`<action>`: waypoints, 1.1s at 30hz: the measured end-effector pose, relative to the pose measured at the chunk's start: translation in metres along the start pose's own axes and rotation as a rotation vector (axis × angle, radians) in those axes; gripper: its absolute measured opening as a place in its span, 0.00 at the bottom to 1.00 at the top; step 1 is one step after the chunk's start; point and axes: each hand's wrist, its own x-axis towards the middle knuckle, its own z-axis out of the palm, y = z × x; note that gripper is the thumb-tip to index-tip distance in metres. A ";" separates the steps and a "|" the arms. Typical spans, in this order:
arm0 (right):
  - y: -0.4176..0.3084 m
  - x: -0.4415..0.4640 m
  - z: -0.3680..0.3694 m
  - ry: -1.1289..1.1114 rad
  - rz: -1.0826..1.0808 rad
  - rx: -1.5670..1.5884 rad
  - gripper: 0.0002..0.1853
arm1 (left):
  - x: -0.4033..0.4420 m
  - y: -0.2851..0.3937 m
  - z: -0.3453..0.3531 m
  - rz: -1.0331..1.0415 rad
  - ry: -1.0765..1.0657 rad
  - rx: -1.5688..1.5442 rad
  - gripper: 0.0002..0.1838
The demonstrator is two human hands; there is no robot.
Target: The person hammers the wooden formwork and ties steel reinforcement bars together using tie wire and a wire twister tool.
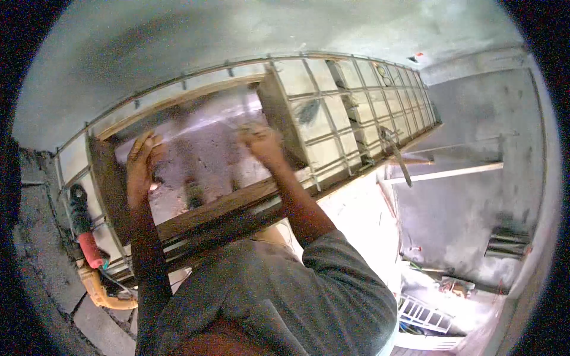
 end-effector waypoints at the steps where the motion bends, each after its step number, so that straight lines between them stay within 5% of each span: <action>1: 0.014 -0.006 -0.038 0.100 -0.010 0.020 0.06 | -0.002 -0.008 0.005 -0.047 0.015 0.037 0.23; 2: 0.030 -0.011 -0.079 0.196 -0.020 0.045 0.06 | -0.006 -0.014 0.012 -0.055 0.009 0.051 0.23; 3: 0.074 -0.009 -0.129 0.306 -0.356 -0.396 0.06 | -0.010 -0.021 0.022 -0.096 0.047 0.073 0.24; 4: 0.064 -0.021 -0.160 0.400 -0.013 -0.243 0.07 | -0.011 -0.025 0.030 -0.134 0.086 0.095 0.24; 5: 0.109 -0.019 -0.205 0.378 -0.010 -0.395 0.11 | -0.008 -0.032 0.037 -0.132 0.084 0.114 0.24; 6: 0.073 -0.037 -0.218 0.379 0.151 -0.461 0.13 | -0.006 -0.042 0.045 -0.120 0.058 0.102 0.25; 8: 0.119 -0.041 -0.258 0.356 0.147 -0.721 0.15 | -0.007 -0.044 0.079 -0.125 0.027 0.113 0.25; 14: 0.148 -0.080 -0.292 0.228 0.293 -0.605 0.15 | 0.051 -0.064 0.220 -0.152 -0.225 0.318 0.27; 15: 0.162 -0.082 -0.300 0.125 0.108 -0.806 0.15 | 0.064 -0.074 0.238 -0.107 -0.338 0.294 0.27; 20: 0.188 -0.097 -0.313 0.162 0.011 -0.441 0.16 | 0.140 -0.127 0.349 0.103 -0.666 0.413 0.21; 22: 0.180 -0.104 -0.311 0.237 0.030 -0.616 0.14 | 0.154 -0.144 0.398 0.059 -0.525 0.739 0.19; 24: 0.167 -0.112 -0.314 0.244 -0.133 -0.603 0.15 | 0.195 -0.192 0.427 0.402 -0.372 1.229 0.17; 28: 0.179 -0.135 -0.326 0.406 -0.173 -0.358 0.14 | 0.231 -0.227 0.446 0.440 -0.366 1.426 0.17; 30: 0.171 -0.156 -0.331 0.475 0.103 -0.123 0.12 | 0.240 -0.231 0.451 0.149 -0.552 0.909 0.15; 33: 0.168 -0.180 -0.339 0.503 0.281 -0.009 0.12 | 0.218 -0.201 0.468 0.305 -0.599 1.158 0.11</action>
